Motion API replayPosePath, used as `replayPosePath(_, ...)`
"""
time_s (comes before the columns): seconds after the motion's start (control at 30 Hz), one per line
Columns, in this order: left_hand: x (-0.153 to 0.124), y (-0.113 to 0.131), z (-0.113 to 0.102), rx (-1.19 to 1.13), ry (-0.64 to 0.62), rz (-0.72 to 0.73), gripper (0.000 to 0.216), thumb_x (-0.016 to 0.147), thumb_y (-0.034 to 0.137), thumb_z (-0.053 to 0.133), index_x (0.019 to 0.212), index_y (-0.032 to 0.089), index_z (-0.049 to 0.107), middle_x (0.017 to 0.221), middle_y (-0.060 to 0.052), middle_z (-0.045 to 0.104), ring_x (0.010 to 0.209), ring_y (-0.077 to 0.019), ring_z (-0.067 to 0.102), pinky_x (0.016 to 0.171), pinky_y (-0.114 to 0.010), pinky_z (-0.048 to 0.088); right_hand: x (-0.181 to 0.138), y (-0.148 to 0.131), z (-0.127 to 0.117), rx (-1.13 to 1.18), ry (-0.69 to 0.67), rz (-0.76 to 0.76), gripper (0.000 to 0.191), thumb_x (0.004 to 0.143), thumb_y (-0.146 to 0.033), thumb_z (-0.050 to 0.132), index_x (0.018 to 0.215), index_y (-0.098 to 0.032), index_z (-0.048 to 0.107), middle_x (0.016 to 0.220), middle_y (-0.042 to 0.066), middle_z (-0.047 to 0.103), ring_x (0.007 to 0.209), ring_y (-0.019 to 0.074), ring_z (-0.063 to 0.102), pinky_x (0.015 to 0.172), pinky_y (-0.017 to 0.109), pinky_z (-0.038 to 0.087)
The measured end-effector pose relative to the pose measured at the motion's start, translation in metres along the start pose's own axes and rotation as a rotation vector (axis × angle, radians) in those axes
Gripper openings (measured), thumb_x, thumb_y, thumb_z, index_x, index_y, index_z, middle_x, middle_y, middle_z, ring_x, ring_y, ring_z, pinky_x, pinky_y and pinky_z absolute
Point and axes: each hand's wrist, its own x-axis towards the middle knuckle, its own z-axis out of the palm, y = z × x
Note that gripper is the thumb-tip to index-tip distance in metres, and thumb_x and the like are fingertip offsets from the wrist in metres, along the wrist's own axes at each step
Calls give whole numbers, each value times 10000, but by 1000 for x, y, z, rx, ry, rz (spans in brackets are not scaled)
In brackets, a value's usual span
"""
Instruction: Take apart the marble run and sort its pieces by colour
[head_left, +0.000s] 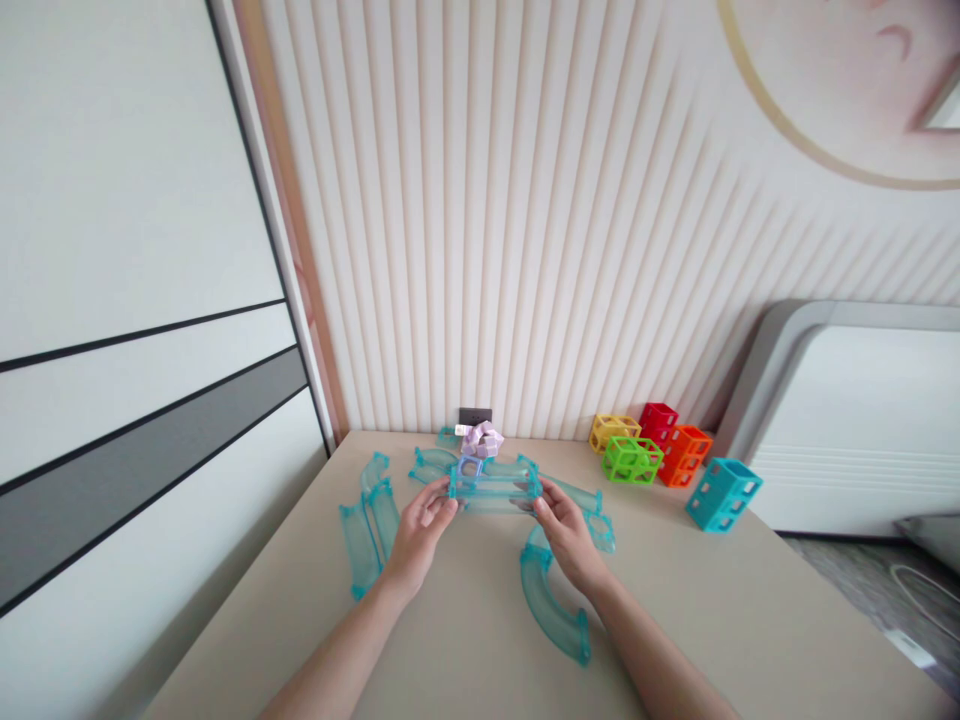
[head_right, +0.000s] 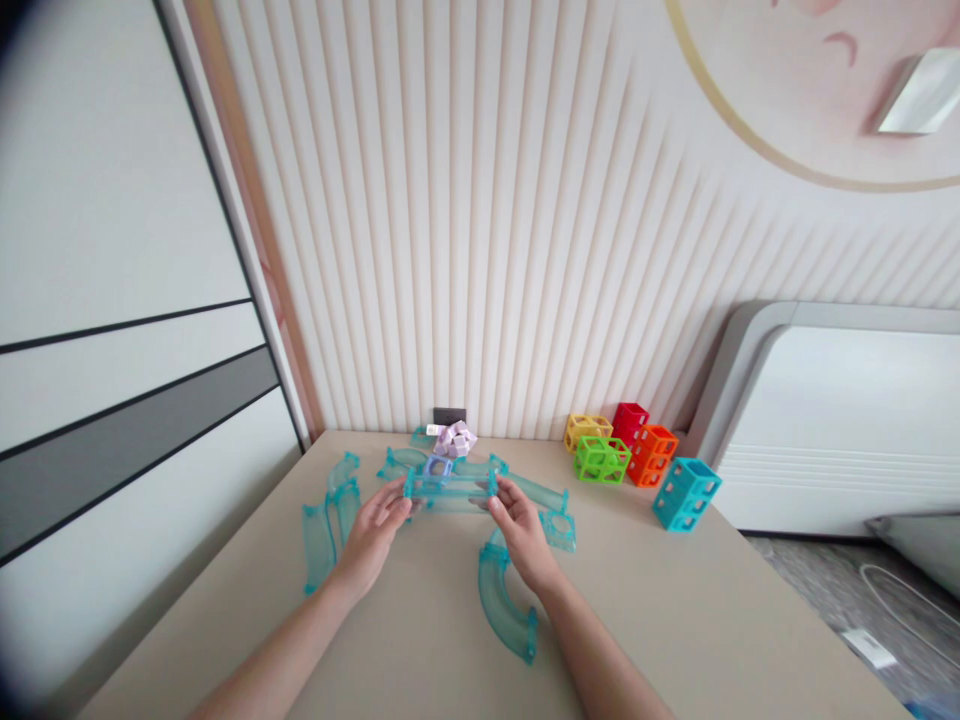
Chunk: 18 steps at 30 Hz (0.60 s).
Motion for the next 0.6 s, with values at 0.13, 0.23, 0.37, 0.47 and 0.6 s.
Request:
replayPosePath(0.13, -1, 3, 2, -24, -3, -5, 508, 750, 457, 827, 1154, 184, 686, 1121, -110, 756, 1060, -269, 714, 997, -398, 528, 0, -1, 0, 4, -18, -4, 494, 820, -563, 758, 1191, -249, 669, 1173, 113, 746, 975, 293, 742, 1009, 510, 510)
replayPosePath(0.23, -1, 4, 2, -25, -3, -13, 510, 743, 466, 831, 1142, 183, 689, 1118, -108, 757, 1045, -265, 720, 995, -400, 530, 0, -2, 0, 5, -26, -4, 487, 822, -562, 756, 1188, -251, 669, 1172, 113, 746, 978, 291, 742, 1001, 509, 519)
replayPosePath(0.37, -1, 5, 2, -22, 16, -32, 534, 723, 484, 841, 1144, 190, 695, 1117, -100, 760, 1026, -260, 725, 988, -397, 533, 0, -2, 1, 7, -22, -5, 485, 816, -572, 758, 1176, -257, 677, 1155, 107, 752, 998, 294, 738, 1002, 510, 522)
replayPosePath(0.47, -1, 7, 3, -13, 16, -31, 547, 710, 493, 847, 1140, 189, 700, 1114, -101, 761, 1027, -263, 723, 982, -396, 535, 0, -2, 1, 17, -20, -3, 489, 809, -567, 767, 1178, -260, 676, 1147, 103, 755, 1023, 295, 732, 1018, 509, 515)
replayPosePath(0.6, -1, 10, 5, -15, 11, -21, 548, 699, 501, 851, 1125, 190, 703, 1077, -96, 770, 1008, -262, 727, 973, -397, 539, -1, -2, 1, 20, -16, 1, 500, 803, -562, 775, 1184, -257, 668, 1168, 103, 749, 1048, 300, 724, 1031, 517, 508)
